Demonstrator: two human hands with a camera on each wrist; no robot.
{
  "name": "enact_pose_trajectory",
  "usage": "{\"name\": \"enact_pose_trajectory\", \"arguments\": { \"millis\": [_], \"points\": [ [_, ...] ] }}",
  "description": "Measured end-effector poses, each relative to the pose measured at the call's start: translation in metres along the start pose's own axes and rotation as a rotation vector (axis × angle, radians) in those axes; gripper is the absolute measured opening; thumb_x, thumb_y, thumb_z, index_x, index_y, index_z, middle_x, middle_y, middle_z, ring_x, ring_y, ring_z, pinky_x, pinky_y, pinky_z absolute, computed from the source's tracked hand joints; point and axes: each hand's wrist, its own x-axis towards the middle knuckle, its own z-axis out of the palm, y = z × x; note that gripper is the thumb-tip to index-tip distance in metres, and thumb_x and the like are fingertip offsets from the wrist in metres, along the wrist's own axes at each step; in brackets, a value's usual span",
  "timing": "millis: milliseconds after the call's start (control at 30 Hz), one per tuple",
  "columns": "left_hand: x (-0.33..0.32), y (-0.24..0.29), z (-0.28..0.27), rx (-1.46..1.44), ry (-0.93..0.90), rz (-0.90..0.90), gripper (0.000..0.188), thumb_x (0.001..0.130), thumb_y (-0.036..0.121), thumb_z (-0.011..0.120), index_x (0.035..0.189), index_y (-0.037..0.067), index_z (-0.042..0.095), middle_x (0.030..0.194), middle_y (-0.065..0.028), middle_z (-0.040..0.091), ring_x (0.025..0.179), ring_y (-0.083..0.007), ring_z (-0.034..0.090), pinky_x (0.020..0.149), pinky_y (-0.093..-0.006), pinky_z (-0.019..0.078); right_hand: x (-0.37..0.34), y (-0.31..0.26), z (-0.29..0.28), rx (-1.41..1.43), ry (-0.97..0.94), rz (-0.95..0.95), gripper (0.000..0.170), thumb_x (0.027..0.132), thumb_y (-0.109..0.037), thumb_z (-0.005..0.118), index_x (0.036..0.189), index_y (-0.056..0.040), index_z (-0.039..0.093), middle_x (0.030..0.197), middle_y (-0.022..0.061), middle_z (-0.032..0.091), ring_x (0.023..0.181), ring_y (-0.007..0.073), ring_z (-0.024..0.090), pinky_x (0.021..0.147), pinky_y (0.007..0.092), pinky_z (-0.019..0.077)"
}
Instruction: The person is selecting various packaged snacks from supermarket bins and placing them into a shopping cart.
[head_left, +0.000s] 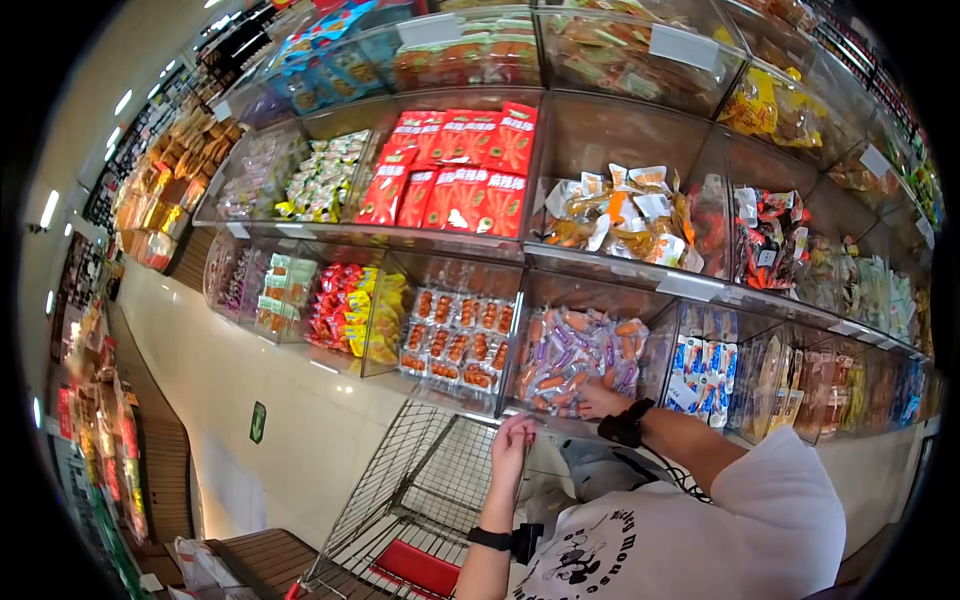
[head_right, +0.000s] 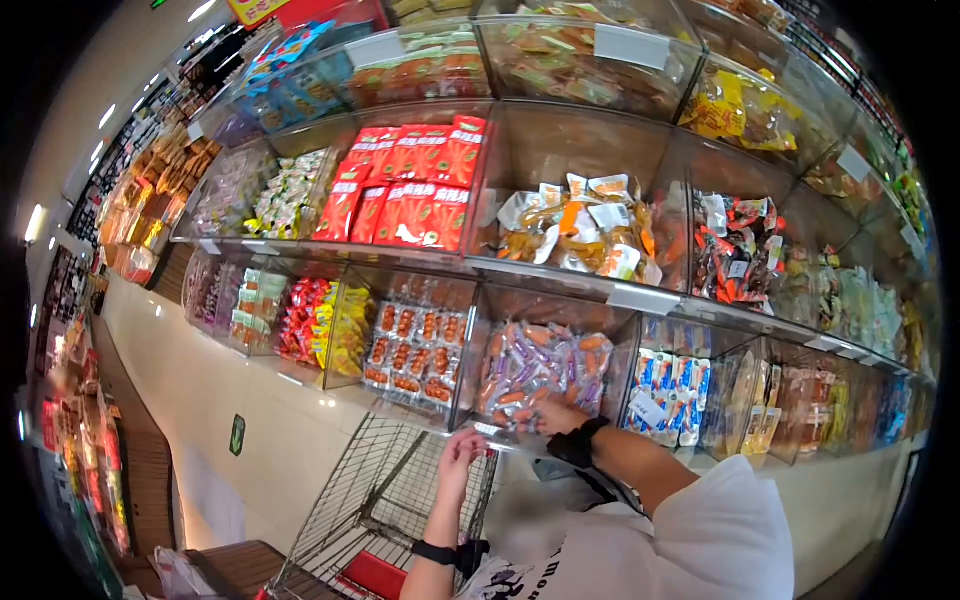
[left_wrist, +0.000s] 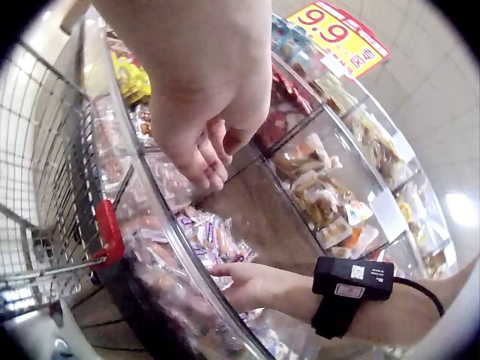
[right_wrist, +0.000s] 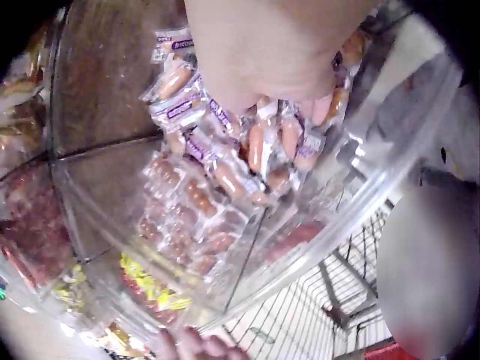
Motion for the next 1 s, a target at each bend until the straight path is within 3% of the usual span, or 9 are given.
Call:
{"name": "enact_pose_trajectory", "arguments": {
  "millis": [133, 200, 400, 633, 767, 833, 867, 900, 1000],
  "points": [
    [0.046, -0.024, 0.015, 0.609, -0.045, 0.110, 0.024, 0.076, 0.007, 0.043, 0.099, 0.001, 0.041, 0.084, -0.0081, 0.052, 0.069, -0.0105, 0.050, 0.061, -0.0211, 0.0410, 0.072, 0.025, -0.025, 0.023, -0.379, -0.058, 0.035, 0.077, -0.035, 0.036, 0.096, -0.0053, 0.037, 0.093, 0.0101, 0.047, 0.072, 0.0156, 0.044, 0.056, 0.0261, 0.0371],
    [0.060, -0.040, 0.016, 0.672, -0.060, 0.065, 0.026, 0.073, 0.004, 0.044, 0.099, 0.003, 0.042, 0.080, -0.0073, 0.052, 0.059, -0.0098, 0.050, 0.052, -0.0208, 0.0402, 0.118, 0.045, -0.031, 0.100, -0.400, -0.084, 0.034, 0.078, -0.033, 0.034, 0.093, -0.0051, 0.046, 0.068, 0.0103, 0.053, 0.042, 0.0123, 0.042, 0.034, 0.0226, 0.0305],
    [0.087, -0.085, -0.009, 0.784, 0.069, -0.100, 0.024, 0.071, 0.006, 0.046, 0.094, 0.002, 0.046, 0.070, -0.0059, 0.052, 0.055, -0.0088, 0.049, 0.048, -0.0217, 0.0401, 0.019, -0.026, -0.022, 0.041, -0.560, -0.101, 0.032, 0.075, -0.031, 0.039, 0.100, -0.0128, 0.049, 0.064, 0.0061, 0.051, 0.037, 0.0066, 0.032, 0.034, 0.0197, 0.0270],
    [0.115, -0.095, 0.023, 1.307, -0.256, -0.231, 0.042, 0.069, 0.035, 0.046, 0.091, -0.001, 0.046, 0.086, -0.0204, 0.051, 0.083, -0.0316, 0.049, 0.069, -0.0363, 0.0392, 0.052, 0.002, -0.041, -0.321, -0.513, 0.014, 0.054, 0.068, -0.049, 0.042, 0.101, -0.0057, 0.042, 0.084, 0.0100, 0.047, 0.071, 0.0196, 0.046, 0.066, 0.0289, 0.0405],
    [0.131, -0.169, -0.003, 1.309, -0.326, -0.219, 0.047, 0.063, 0.034, 0.053, 0.092, -0.003, 0.045, 0.091, -0.0241, 0.047, 0.084, -0.0344, 0.048, 0.071, -0.0368, 0.0378, 0.047, -0.001, -0.042, -0.542, -0.645, -0.405, 0.041, 0.074, -0.039, 0.040, 0.093, -0.0039, 0.045, 0.077, 0.0074, 0.047, 0.068, 0.0153, 0.044, 0.062, 0.0272, 0.0383],
    [0.120, -0.140, 0.010, 1.079, -0.191, -0.328, 0.048, 0.062, 0.032, 0.054, 0.092, -0.005, 0.044, 0.091, -0.0222, 0.048, 0.084, -0.0328, 0.048, 0.072, -0.0361, 0.0375, 0.023, -0.011, -0.031, -0.365, -0.550, -0.139, 0.025, 0.079, -0.028, 0.035, 0.083, -0.0062, 0.047, 0.070, 0.0017, 0.043, 0.063, 0.0099, 0.039, 0.054, 0.0250, 0.0337],
    [0.117, -0.119, 0.023, 0.962, -0.132, -0.372, 0.049, 0.061, 0.031, 0.054, 0.092, -0.006, 0.043, 0.090, -0.0212, 0.048, 0.083, -0.0320, 0.049, 0.072, -0.0358, 0.0373, 0.095, 0.046, -0.030, -0.145, -0.699, -0.435, 0.022, 0.080, -0.025, 0.032, 0.080, -0.0084, 0.046, 0.067, -0.0012, 0.041, 0.062, 0.0080, 0.037, 0.053, 0.0225, 0.0322],
    [0.143, -0.200, -0.027, 0.740, -0.261, -0.217, 0.035, 0.066, 0.012, 0.054, 0.091, -0.007, 0.041, 0.082, -0.0130, 0.051, 0.071, -0.0213, 0.053, 0.053, -0.0284, 0.0436, 0.081, 0.042, -0.031, -0.074, -0.726, -0.399, 0.022, 0.080, -0.026, 0.032, 0.079, -0.0086, 0.046, 0.067, -0.0018, 0.041, 0.062, 0.0077, 0.037, 0.053, 0.0221, 0.0317],
    [0.128, -0.135, 0.010, 0.462, -0.265, -0.618, 0.031, 0.069, 0.008, 0.049, 0.095, -0.003, 0.038, 0.080, -0.0111, 0.052, 0.063, -0.0181, 0.054, 0.045, -0.0234, 0.0436, 0.060, 0.031, -0.043, -0.441, -0.765, -0.583, 0.009, 0.077, -0.014, 0.037, 0.076, -0.0077, 0.044, 0.070, -0.0036, 0.037, 0.067, 0.0060, 0.035, 0.058, 0.0202, 0.0306]
  ]
}}
